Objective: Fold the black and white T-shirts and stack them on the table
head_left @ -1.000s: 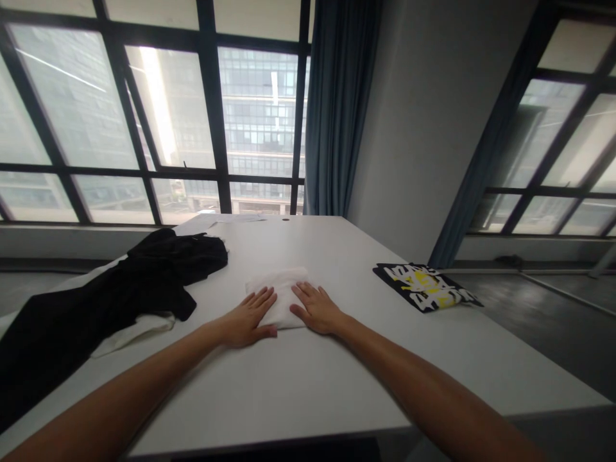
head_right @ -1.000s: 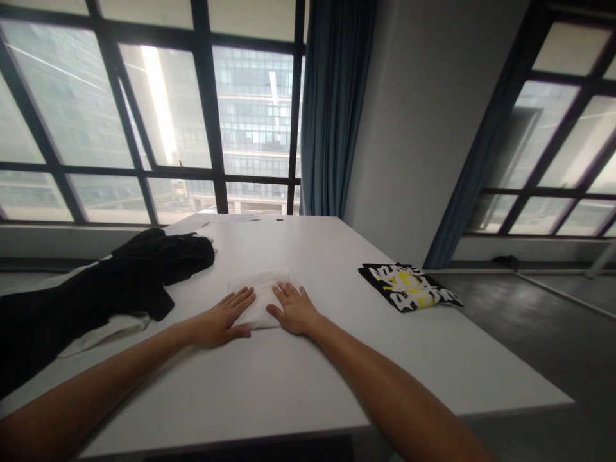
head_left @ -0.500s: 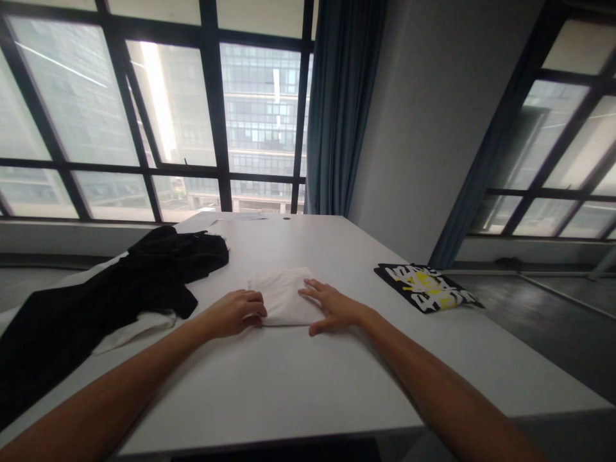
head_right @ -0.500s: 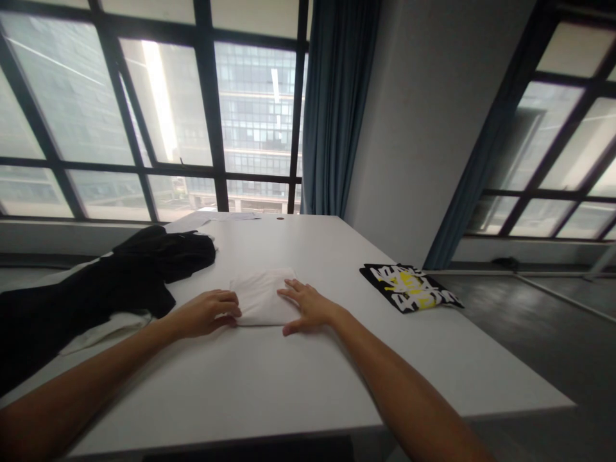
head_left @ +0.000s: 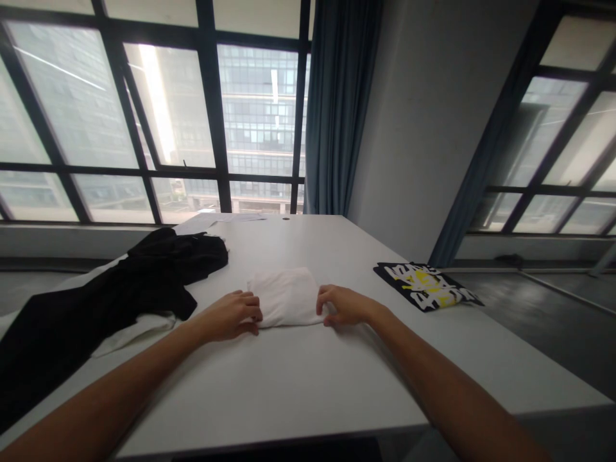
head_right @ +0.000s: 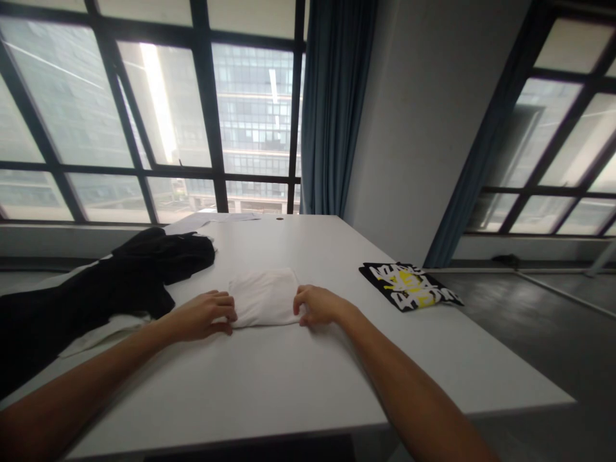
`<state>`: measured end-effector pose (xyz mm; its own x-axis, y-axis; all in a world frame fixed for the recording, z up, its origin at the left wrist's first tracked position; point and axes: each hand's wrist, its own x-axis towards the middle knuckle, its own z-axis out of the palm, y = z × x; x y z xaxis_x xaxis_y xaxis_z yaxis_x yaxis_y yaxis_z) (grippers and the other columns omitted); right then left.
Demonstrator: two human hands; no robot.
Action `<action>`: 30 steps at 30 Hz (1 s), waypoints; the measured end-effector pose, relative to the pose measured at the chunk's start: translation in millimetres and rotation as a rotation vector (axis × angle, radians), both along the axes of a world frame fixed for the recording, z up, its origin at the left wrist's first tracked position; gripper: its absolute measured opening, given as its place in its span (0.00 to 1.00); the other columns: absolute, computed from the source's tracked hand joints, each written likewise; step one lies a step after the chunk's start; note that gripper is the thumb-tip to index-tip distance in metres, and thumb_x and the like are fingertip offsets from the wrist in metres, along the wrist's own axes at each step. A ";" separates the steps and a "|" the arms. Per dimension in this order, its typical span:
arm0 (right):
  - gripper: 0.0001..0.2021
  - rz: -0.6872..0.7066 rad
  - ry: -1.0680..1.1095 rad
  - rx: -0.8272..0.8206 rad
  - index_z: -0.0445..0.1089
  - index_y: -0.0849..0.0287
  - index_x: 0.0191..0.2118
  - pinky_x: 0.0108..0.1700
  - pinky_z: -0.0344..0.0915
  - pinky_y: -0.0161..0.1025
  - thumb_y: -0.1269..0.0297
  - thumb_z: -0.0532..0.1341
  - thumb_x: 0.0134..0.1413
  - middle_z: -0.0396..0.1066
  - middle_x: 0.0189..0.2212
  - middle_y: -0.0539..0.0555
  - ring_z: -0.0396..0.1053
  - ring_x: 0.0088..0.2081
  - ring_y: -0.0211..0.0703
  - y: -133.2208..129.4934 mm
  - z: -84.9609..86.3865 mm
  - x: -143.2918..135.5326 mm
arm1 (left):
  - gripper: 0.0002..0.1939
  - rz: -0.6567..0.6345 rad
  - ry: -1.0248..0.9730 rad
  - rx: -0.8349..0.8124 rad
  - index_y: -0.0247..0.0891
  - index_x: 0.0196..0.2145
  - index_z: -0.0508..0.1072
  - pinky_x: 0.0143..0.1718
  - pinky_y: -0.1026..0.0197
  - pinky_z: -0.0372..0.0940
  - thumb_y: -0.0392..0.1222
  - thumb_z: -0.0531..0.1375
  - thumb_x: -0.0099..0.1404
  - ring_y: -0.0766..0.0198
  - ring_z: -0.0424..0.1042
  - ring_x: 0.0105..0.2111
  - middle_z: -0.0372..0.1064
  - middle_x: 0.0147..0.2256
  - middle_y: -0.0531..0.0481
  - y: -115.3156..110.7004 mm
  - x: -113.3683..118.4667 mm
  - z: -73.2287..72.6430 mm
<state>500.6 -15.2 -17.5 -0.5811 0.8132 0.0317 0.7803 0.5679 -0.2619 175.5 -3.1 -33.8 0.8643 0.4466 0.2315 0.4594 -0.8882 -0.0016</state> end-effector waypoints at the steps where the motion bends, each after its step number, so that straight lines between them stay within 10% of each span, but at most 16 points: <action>1: 0.08 -0.003 -0.011 0.013 0.78 0.55 0.34 0.43 0.64 0.39 0.70 0.69 0.44 0.73 0.42 0.54 0.71 0.41 0.46 0.8 -0.5 -0.2 | 0.08 -0.006 -0.001 0.015 0.42 0.36 0.75 0.41 0.59 0.60 0.45 0.58 0.69 0.61 0.71 0.37 0.73 0.33 0.50 1.1 -0.6 -0.6; 8: 0.12 -0.046 -0.105 0.188 0.77 0.57 0.32 0.39 0.62 0.37 0.80 0.59 0.47 0.76 0.35 0.54 0.72 0.36 0.45 -1.3 10.9 0.2 | 0.13 0.054 0.017 0.091 0.41 0.38 0.78 0.41 0.57 0.59 0.37 0.53 0.70 0.60 0.70 0.36 0.74 0.35 0.48 2.7 -13.8 19.5; 13: 0.04 -0.049 -0.163 0.048 0.77 0.55 0.28 0.34 0.62 0.35 0.71 0.67 0.44 0.77 0.31 0.52 0.71 0.31 0.43 -10.0 16.1 -4.3 | 0.12 -0.021 0.026 -0.148 0.43 0.31 0.79 0.39 0.60 0.62 0.43 0.57 0.68 0.63 0.72 0.32 0.75 0.31 0.51 -5.6 -8.0 26.1; 17: 0.18 -0.088 0.016 0.212 0.78 0.57 0.39 0.45 0.66 0.41 0.47 0.61 0.54 0.76 0.40 0.57 0.73 0.40 0.47 1.6 2.5 -25.0 | 0.20 0.103 -0.203 -0.142 0.41 0.37 0.79 0.47 0.58 0.64 0.53 0.51 0.70 0.59 0.72 0.40 0.75 0.38 0.47 3.4 15.9 7.3; 20: 0.28 -0.123 0.122 0.355 0.65 0.60 0.60 0.62 0.54 0.50 0.46 0.50 0.64 0.63 0.61 0.62 0.60 0.60 0.52 18.5 -20.0 -43.2 | 0.27 0.248 -0.285 -0.059 0.37 0.57 0.69 0.60 0.49 0.56 0.55 0.44 0.73 0.52 0.61 0.59 0.65 0.59 0.40 16.5 33.8 -17.7; 25: 0.38 -0.103 0.000 0.039 0.48 0.61 0.69 0.68 0.37 0.53 0.39 0.42 0.63 0.42 0.70 0.60 0.37 0.70 0.54 29.2 -47.3 -49.4 | 0.39 0.306 -0.018 -0.200 0.35 0.68 0.50 0.66 0.46 0.41 0.65 0.42 0.70 0.50 0.40 0.68 0.41 0.69 0.40 26.4 37.6 -46.4; 30: 0.42 -0.149 0.012 0.006 0.42 0.61 0.71 0.68 0.32 0.52 0.35 0.41 0.61 0.36 0.71 0.58 0.31 0.71 0.52 27.2 -46.9 -44.0 | 0.42 0.365 -0.012 -0.199 0.35 0.69 0.48 0.67 0.48 0.38 0.67 0.42 0.68 0.51 0.38 0.69 0.38 0.69 0.40 30.2 28.5 -44.1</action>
